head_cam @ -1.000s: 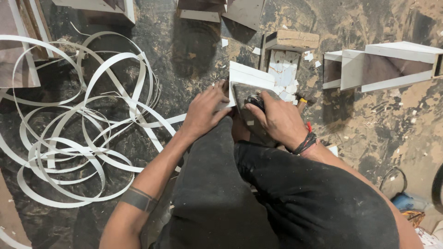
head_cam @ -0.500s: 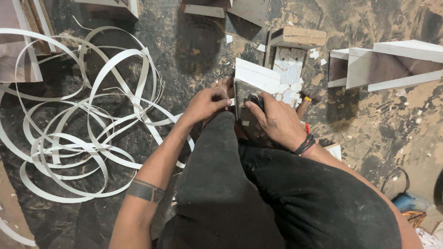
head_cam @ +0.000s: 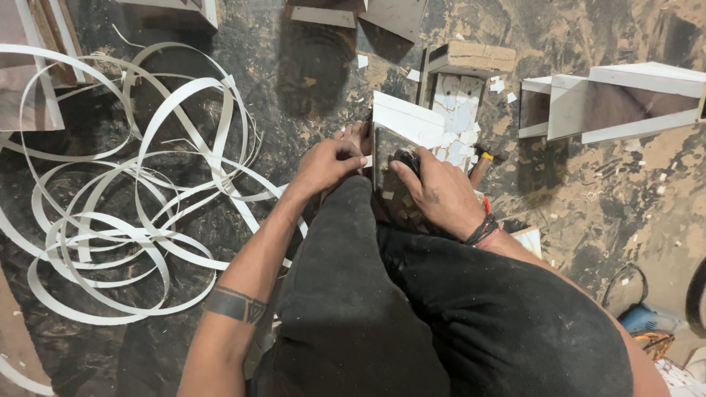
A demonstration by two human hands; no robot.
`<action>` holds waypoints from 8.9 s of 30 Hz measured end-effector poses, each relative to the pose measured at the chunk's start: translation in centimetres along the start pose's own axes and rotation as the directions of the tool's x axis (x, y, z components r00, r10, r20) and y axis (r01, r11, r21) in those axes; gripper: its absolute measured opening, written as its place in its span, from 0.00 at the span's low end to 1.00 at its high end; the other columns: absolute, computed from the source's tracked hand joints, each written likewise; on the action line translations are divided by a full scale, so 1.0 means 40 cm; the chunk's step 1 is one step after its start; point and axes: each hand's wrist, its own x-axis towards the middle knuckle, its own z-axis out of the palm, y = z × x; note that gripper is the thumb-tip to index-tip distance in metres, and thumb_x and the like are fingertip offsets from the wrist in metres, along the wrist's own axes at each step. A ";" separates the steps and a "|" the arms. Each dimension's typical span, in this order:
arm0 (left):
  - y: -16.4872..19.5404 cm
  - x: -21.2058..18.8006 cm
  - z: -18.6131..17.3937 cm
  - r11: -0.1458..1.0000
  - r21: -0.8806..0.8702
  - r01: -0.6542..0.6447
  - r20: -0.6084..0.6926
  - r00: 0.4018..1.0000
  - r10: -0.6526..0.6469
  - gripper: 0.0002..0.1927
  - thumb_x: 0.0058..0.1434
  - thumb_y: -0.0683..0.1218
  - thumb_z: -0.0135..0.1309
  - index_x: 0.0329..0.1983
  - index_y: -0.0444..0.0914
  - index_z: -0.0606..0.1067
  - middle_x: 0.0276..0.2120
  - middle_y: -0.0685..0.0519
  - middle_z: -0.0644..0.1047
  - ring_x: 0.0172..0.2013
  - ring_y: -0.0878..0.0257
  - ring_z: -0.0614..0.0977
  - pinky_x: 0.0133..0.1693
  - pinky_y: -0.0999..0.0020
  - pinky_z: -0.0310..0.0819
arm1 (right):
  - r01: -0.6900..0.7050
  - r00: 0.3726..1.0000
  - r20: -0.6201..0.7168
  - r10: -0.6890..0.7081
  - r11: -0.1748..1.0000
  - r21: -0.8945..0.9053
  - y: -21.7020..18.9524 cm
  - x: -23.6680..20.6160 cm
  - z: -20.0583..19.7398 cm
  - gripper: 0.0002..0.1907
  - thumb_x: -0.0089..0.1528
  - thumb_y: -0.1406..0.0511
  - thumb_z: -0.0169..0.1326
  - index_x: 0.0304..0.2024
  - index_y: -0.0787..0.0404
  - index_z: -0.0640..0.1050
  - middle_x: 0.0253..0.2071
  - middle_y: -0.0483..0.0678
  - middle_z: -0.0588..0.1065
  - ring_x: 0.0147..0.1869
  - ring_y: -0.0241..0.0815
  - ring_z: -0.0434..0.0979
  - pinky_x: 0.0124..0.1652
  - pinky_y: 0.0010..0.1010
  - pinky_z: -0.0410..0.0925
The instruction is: The person sits on the workshop floor and applies white edge banding tape to the edges of small angled wood composite pieces. They press the tape along a board edge, then run a hand-held iron along the tape to heat-activate the adhesive, and press the taped edge to secure it, repeating the process on additional pieces.
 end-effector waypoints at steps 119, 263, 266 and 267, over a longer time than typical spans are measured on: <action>0.089 -0.049 0.012 0.553 0.643 -0.530 -0.013 0.714 0.700 0.21 0.53 0.53 0.67 0.49 0.45 0.79 0.49 0.47 0.75 0.53 0.47 0.75 0.55 0.48 0.65 | -0.476 0.831 -0.130 0.541 0.812 0.338 0.489 -0.238 -0.093 0.22 0.68 0.51 0.53 0.46 0.63 0.83 0.27 0.56 0.77 0.33 0.51 0.74 0.35 0.41 0.68; -0.010 -0.069 -0.001 0.339 0.712 -0.615 0.298 0.702 0.647 0.32 0.62 0.45 0.49 0.72 0.50 0.65 0.73 0.63 0.63 0.71 0.64 0.62 0.73 0.52 0.49 | -0.341 0.911 0.273 0.309 0.195 0.919 0.417 0.148 0.130 0.14 0.61 0.64 0.61 0.49 0.60 0.81 0.41 0.43 0.82 0.43 0.35 0.81 0.43 0.32 0.74; -0.009 -0.068 0.000 0.326 0.716 -0.617 0.299 0.694 0.655 0.32 0.62 0.45 0.49 0.72 0.50 0.65 0.73 0.63 0.63 0.72 0.64 0.62 0.73 0.51 0.49 | -0.382 0.903 0.269 0.334 0.340 0.859 0.405 0.164 0.102 0.14 0.61 0.65 0.61 0.49 0.61 0.82 0.40 0.45 0.83 0.42 0.35 0.82 0.41 0.29 0.75; -0.010 -0.068 0.000 0.330 0.717 -0.615 0.298 0.697 0.652 0.32 0.62 0.45 0.49 0.72 0.50 0.65 0.73 0.63 0.63 0.71 0.64 0.63 0.73 0.51 0.49 | -0.396 0.901 0.269 0.340 0.396 0.828 0.401 0.167 0.094 0.14 0.61 0.65 0.61 0.49 0.62 0.83 0.40 0.46 0.83 0.41 0.35 0.82 0.41 0.27 0.75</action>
